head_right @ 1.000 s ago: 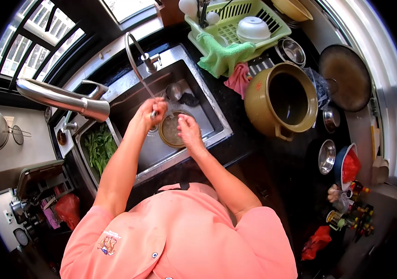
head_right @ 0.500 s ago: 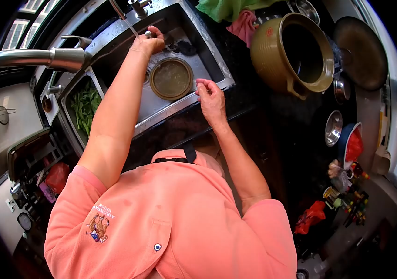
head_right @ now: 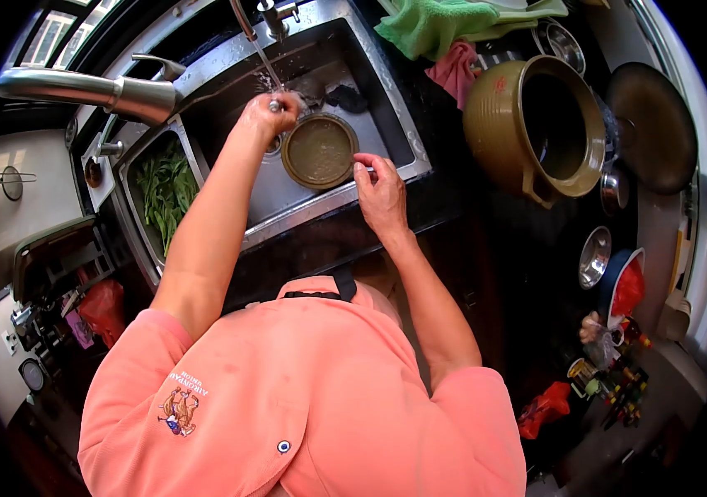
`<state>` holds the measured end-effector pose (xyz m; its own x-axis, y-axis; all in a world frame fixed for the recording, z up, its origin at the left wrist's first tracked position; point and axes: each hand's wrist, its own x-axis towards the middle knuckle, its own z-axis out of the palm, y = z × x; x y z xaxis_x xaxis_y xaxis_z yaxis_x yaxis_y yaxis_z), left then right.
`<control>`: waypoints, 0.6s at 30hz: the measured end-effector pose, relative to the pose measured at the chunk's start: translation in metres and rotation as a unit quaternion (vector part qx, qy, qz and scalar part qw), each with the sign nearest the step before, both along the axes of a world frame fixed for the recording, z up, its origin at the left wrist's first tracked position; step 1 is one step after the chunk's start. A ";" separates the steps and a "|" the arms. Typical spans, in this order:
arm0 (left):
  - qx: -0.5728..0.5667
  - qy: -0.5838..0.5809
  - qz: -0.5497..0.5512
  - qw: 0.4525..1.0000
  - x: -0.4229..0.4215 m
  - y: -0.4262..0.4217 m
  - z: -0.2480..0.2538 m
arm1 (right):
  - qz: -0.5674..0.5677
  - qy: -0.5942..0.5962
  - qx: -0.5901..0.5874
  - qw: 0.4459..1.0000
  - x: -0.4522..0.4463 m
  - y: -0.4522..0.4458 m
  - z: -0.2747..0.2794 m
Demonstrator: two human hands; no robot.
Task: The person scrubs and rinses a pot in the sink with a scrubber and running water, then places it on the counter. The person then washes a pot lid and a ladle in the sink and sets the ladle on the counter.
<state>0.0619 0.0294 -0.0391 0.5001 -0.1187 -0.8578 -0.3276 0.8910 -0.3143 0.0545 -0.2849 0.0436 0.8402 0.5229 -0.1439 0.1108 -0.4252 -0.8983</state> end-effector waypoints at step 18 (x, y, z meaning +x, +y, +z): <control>0.213 -0.081 -0.211 0.951 -0.182 -0.026 0.081 | 0.269 -0.228 -0.122 0.928 0.027 -0.011 0.098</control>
